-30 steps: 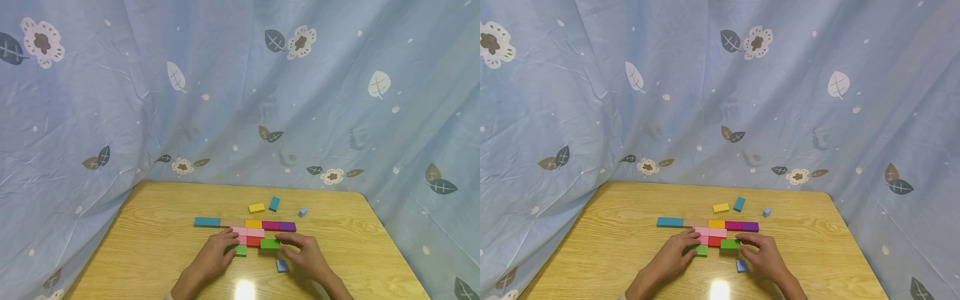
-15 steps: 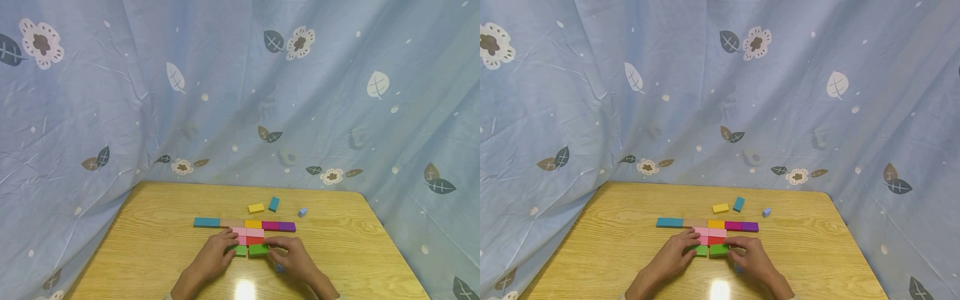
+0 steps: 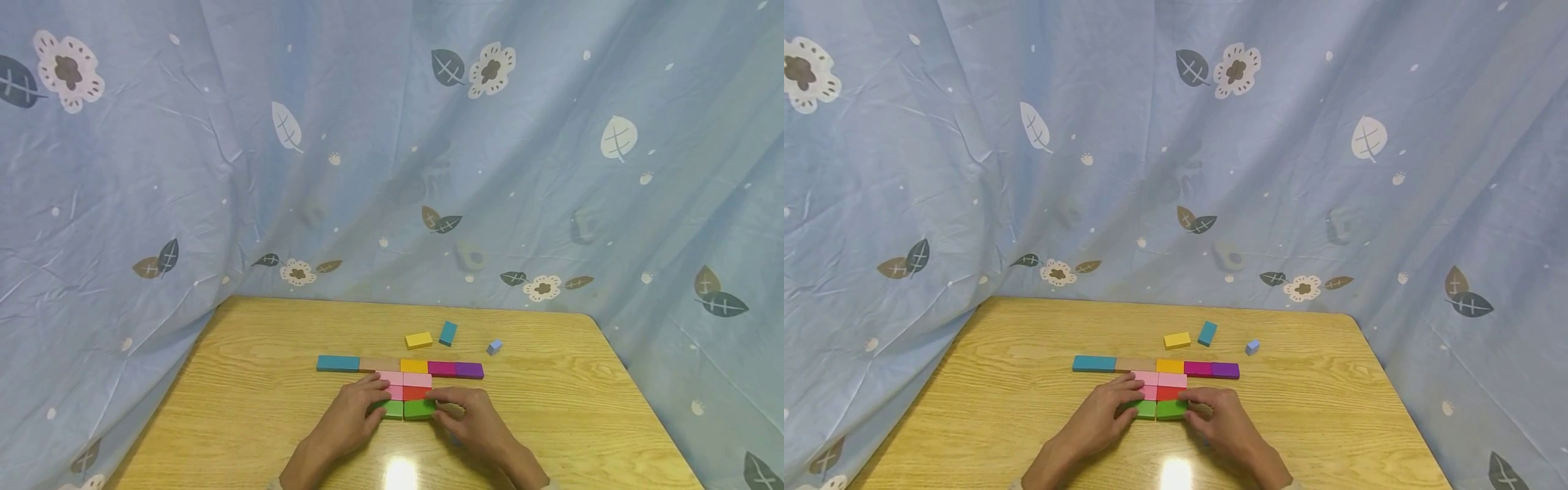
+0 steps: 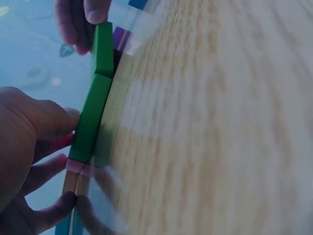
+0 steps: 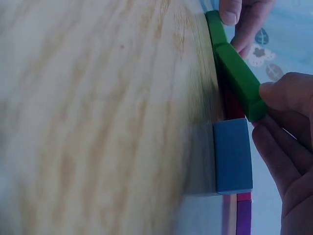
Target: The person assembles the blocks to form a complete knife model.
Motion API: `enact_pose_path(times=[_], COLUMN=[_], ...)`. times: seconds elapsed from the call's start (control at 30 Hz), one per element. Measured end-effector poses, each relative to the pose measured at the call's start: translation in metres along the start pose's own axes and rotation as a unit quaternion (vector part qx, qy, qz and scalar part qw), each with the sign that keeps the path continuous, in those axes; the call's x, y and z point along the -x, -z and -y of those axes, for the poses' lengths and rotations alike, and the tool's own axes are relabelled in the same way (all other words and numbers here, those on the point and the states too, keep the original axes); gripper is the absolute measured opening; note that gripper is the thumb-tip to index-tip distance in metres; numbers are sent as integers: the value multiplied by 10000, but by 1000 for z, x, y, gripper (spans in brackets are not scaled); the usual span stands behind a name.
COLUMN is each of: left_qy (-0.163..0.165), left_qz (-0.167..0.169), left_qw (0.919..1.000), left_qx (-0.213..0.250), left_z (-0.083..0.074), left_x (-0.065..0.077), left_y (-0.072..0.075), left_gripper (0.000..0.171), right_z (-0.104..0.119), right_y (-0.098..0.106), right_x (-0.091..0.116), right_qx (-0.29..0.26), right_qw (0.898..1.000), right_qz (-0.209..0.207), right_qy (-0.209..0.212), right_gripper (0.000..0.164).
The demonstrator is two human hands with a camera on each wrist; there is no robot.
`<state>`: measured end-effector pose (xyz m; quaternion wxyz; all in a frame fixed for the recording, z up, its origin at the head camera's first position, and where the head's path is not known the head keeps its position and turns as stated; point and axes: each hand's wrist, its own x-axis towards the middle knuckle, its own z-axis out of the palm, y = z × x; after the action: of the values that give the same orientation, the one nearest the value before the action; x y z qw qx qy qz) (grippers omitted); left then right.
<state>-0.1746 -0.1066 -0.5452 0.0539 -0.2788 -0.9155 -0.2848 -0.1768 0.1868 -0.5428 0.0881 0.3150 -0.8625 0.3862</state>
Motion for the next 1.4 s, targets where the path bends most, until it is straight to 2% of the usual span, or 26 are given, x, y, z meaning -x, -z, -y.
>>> enact_pose_path(times=[0.23,0.47,1.03,1.13,1.27,1.33,1.4], left_qy=[-95,-11,-47,-150,-362,-437,-528], left_qz=[-97,-41,-99,-176,-396,-476,-497], left_qw=[9999,10000,9999,9997,9986,9979,9974], left_qx=[27,6,-39,-29,25,12,-54], left_z=[-1,-2,-2,-1,-1,-2,-4], left_x=[1,1,1,1,1,0,-3], left_y=[0,1,0,0,-1,0,2], left_gripper=[25,25,24,23,21,21,22], right_z=[0,-3,3,3,2,2,2], right_y=[-1,-4,-2,0,8,14,22], right_x=[-1,-2,-6,-7,-11,-15,-22], right_qx=[106,367,610,619,557,555,603], right_qw=[9991,9965,9964,9960,9958,9961,9966], right_qz=[97,105,425,483,363,146,-157], right_qy=[410,737,410,420,627,666,533], right_gripper=[34,36,37,36,32,32,32])
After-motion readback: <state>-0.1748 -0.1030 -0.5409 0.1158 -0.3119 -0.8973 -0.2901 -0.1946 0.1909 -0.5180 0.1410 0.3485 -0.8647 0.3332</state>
